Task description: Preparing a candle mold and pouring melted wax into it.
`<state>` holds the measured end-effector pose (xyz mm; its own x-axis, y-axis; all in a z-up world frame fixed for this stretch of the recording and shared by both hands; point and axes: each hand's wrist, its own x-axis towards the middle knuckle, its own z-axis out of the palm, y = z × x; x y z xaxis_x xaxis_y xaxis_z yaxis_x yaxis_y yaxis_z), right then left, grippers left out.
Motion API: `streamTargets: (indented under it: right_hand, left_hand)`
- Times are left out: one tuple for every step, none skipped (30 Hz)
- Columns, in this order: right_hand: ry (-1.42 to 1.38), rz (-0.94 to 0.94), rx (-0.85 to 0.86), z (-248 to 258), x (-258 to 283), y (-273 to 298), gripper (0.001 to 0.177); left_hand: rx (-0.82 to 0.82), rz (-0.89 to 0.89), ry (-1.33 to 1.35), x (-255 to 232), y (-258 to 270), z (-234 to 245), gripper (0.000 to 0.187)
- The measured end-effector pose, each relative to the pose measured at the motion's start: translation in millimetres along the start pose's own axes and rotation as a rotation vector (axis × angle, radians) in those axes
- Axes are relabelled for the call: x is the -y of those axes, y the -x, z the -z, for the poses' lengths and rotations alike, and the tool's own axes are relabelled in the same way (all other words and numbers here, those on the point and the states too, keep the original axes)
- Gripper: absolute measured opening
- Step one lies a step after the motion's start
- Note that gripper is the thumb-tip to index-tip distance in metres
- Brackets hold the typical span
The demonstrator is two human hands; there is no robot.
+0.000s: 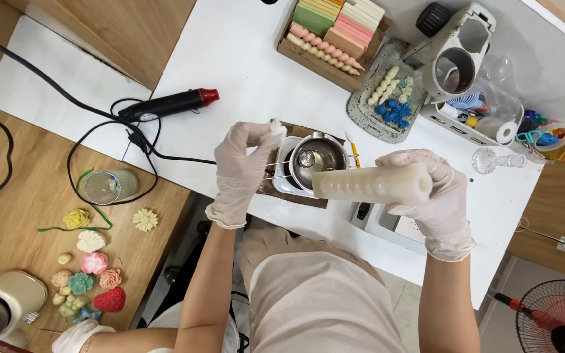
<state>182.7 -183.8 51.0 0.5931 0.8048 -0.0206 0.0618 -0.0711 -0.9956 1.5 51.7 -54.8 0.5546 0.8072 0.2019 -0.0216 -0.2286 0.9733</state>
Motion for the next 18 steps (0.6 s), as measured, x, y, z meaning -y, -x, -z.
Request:
streamTargets:
  right_hand:
    - [0.004, -0.005, 0.003, -1.6, 1.3, 0.0, 0.065]
    - [-0.023, -0.028, -0.016, -3.3, 2.2, -0.5, 0.066]
    - [-0.049, -0.051, -0.036, -4.8, 3.1, -1.0, 0.067]
    - [-0.047, -0.055, -0.033, -7.2, 3.2, -1.6, 0.067]
    - [-0.038, -0.057, -0.046, -9.5, 3.5, -2.2, 0.067]
    - [-0.03, -0.056, -0.06, -11.8, 3.5, -3.2, 0.067]
    - [-0.028, -0.058, -0.059, -13.5, 3.0, -4.1, 0.067]
    - [-0.01, -0.052, -0.068, -14.7, 2.8, -3.8, 0.067]
    - [0.009, -0.046, -0.076, -15.6, 2.6, -3.4, 0.066]
    - [0.01, -0.049, -0.077, -17.4, 1.2, -3.4, 0.066]
    - [0.042, -0.052, -0.089, -18.9, -0.2, -3.2, 0.065]
    - [0.075, -0.056, -0.1, -19.7, -1.0, -3.1, 0.065]
    - [0.076, -0.059, -0.1, -23.6, -0.1, -3.3, 0.065]
    - [0.093, -0.047, -0.115, -27.6, 0.4, -3.8, 0.062]
    - [0.11, -0.036, -0.131, -31.6, 0.8, -4.1, 0.06]
    - [0.11, -0.039, -0.13, -35.0, 1.6, -3.7, 0.06]
    - [0.098, -0.028, -0.149, -38.3, 2.5, -3.1, 0.061]
    - [0.085, -0.016, -0.168, -41.7, 3.1, -2.9, 0.062]
  left_hand:
    - [-0.003, 0.006, 0.003, -4.9, -1.1, -2.5, 0.013]
    - [0.031, 0.025, -0.047, -9.7, -2.6, -4.8, 0.016]
    - [0.066, 0.044, -0.096, -14.6, -4.1, -7.1, 0.021]
    - [0.063, 0.049, -0.095, -13.4, -1.6, -12.4, 0.021]
    - [0.041, 0.136, 0.086, -12.4, 0.8, -17.8, 0.018]
    - [0.019, 0.22, 0.267, -11.2, 2.2, -23.3, 0.017]
    - [0.017, 0.222, 0.268, -13.8, 4.6, -24.7, 0.017]
    - [0.015, 0.231, 0.362, -16.7, 7.7, -26.8, 0.016]
    - [0.012, 0.241, 0.455, -19.7, 10.9, -29.0, 0.02]
    - [0.012, 0.244, 0.455, -31.2, 13.6, -27.8, 0.02]
    - [0.072, 0.182, 0.417, -42.9, 16.3, -26.7, 0.023]
    - [0.132, 0.122, 0.379, -55.1, 19.1, -26.3, 0.028]
    - [0.132, 0.125, 0.379, -62.3, 22.4, -27.9, 0.028]
    - [0.147, 0.021, 0.264, -69.0, 25.5, -29.5, 0.028]
    - [0.161, -0.083, 0.148, -75.9, 28.8, -31.2, 0.029]
    - [0.161, -0.08, 0.148, -77.2, 31.6, -37.2, 0.029]
    - [0.158, -0.097, 0.204, -78.6, 34.5, -43.3, 0.031]
    - [0.154, -0.115, 0.26, -79.9, 37.2, -49.3, 0.033]
